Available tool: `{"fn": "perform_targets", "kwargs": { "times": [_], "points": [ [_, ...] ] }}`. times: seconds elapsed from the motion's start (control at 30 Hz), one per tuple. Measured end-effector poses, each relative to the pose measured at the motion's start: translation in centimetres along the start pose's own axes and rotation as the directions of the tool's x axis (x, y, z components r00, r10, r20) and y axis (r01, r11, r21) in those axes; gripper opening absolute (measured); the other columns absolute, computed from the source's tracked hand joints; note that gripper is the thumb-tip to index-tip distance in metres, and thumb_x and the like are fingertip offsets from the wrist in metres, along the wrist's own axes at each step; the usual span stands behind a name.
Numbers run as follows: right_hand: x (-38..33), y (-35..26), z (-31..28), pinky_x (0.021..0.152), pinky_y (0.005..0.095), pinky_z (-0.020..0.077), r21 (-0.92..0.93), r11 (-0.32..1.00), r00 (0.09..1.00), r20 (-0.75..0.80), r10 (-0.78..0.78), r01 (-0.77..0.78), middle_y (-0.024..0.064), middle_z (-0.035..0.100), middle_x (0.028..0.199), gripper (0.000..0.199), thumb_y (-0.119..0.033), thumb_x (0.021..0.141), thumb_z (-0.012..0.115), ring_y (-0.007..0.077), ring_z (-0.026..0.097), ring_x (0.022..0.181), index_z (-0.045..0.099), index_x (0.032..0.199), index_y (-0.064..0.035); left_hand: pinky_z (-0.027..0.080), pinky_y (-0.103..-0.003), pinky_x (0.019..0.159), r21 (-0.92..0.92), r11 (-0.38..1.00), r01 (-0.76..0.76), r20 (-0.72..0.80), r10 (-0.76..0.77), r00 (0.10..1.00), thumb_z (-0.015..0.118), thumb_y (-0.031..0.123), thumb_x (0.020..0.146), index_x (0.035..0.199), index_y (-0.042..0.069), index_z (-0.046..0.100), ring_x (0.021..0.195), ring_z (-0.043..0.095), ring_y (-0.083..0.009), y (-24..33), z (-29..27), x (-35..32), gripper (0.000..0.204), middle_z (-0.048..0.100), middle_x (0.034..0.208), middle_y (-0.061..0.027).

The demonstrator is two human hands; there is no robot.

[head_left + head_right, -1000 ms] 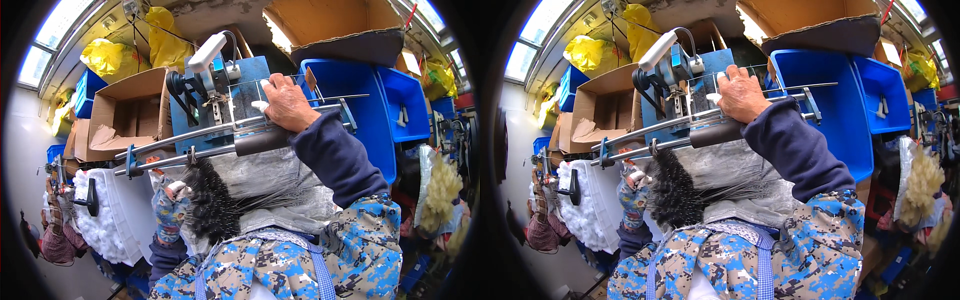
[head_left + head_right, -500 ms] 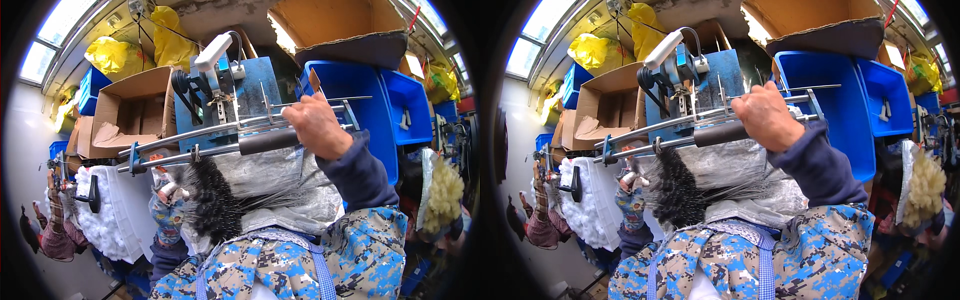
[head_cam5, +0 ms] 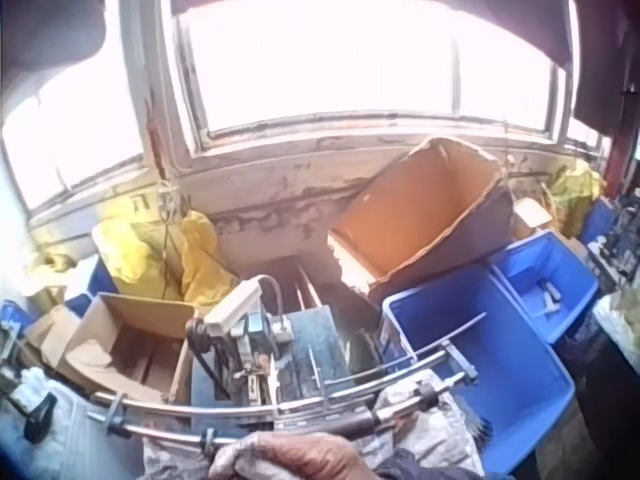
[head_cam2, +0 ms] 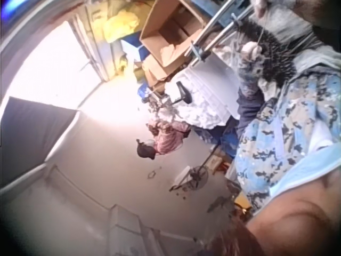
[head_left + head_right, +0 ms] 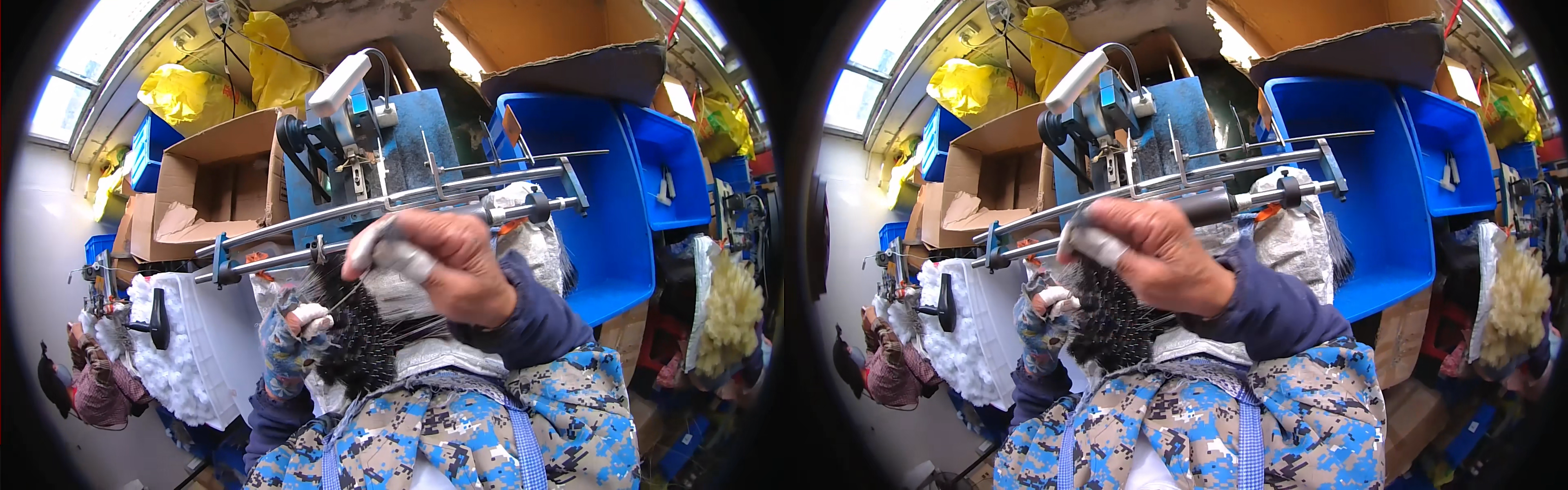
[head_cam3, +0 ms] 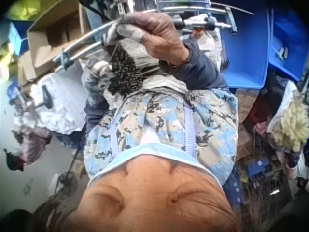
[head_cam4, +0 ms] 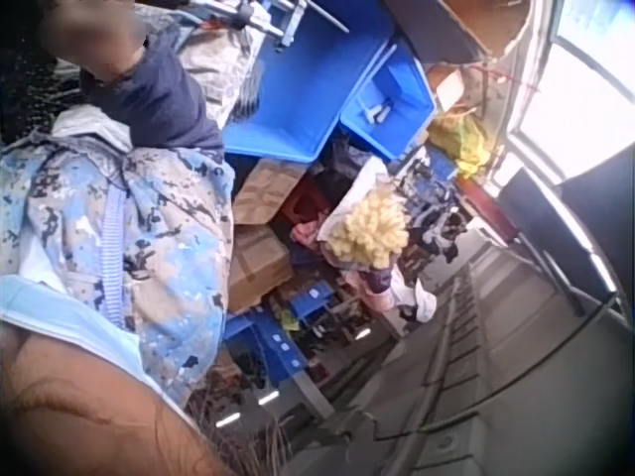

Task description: The person operates a blue benchtop machine, repeatedly pulling a horizontal lever to drive a mechanism while holding a bundle of black bristles against a silver sheet. The person wears patterned gloves and a camouflage-patterned jacket. The workspace is cluttered with boxes and bins.

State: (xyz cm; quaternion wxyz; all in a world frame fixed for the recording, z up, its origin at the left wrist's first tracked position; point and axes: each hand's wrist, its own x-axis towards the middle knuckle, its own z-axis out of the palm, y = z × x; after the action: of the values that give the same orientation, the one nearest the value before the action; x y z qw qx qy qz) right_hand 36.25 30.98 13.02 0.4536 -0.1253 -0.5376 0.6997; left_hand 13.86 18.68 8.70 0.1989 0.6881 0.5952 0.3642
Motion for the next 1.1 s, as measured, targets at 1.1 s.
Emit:
{"fn": "perform_targets", "kwargs": {
  "times": [1.1],
  "points": [
    [7.7,9.5,-10.8,0.068,0.0409,0.0410,-0.963,-0.269,0.998,-0.019,0.056,-0.003,0.0060,0.062,0.086,0.011,-0.016,0.076,0.055,0.0265,0.056,0.086,0.064,0.080,-0.0121,0.048,-0.037,0.069,0.311,0.950,0.034,0.017,-0.041,0.999,0.067,0.011,0.073,0.093,0.003,0.061,0.078,0.060,-0.0302,-6.5,0.8,-1.4,0.022,0.061,0.087,-0.0121]
  ]
}}
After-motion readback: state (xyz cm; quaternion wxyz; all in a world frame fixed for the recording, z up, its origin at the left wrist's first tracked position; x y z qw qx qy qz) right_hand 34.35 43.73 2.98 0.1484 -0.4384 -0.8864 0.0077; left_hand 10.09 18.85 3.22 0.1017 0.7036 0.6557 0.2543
